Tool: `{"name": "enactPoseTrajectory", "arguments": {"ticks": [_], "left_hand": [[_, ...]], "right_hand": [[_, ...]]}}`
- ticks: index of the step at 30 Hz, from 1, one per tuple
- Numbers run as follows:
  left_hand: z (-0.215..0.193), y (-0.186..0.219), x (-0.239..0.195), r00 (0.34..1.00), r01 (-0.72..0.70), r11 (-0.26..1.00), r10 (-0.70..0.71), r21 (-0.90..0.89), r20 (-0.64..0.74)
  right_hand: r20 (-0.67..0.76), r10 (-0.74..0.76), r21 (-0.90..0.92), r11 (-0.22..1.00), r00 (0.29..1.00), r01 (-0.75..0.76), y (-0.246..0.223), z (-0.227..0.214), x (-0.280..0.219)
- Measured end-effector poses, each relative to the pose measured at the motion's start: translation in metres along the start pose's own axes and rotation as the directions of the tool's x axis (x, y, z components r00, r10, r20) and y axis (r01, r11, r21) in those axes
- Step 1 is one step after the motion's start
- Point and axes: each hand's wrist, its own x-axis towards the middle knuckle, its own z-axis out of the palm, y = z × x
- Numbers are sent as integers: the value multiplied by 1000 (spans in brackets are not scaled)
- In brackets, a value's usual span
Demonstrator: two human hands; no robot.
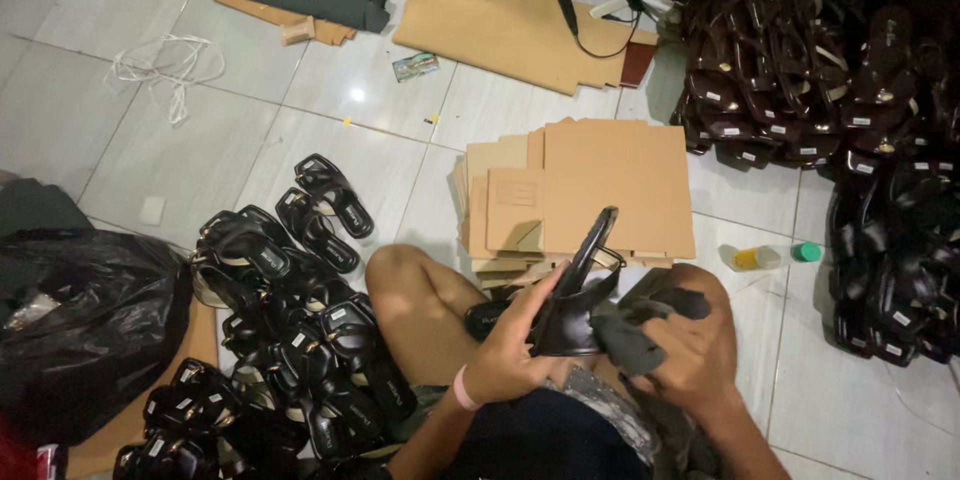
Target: The person sits on the floor and wipes black sandals with a cloth. They repeatedly pick up sandals from a pile, wipe the upper and sole surfaces, and place them back down. Cardboard pieces and other sandals are visible nearby.
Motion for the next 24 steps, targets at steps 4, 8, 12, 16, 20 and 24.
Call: {"name": "enactPoseTrajectory", "arguments": {"ticks": [4, 8, 12, 16, 20, 24], "left_hand": [[6, 3, -1, 998, -67, 997, 66, -33, -21], [12, -6, -6, 995, -52, 989, 38, -141, -95], [5, -31, -9, 998, 40, 946, -54, -323, -35], [13, -46, -13, 1000, -12, 939, 18, -345, 13], [20, -47, -12, 999, -41, 980, 34, -192, -41], [18, -48, -2, 996, -36, 964, 14, -264, -85]], "right_hand": [[-13, -17, 104, 994, 1000, 19, -10, 18, -13], [-61, 2, 174, 985, 998, 8, -5, 23, -35], [-154, 72, 126, 991, 985, -52, -1, 30, -42], [-169, 75, 202, 979, 983, -40, -15, 31, -31], [-116, 117, 302, 950, 986, -77, -29, 32, -13], [-126, 89, 278, 959, 988, -51, -30, 41, -10]]}}
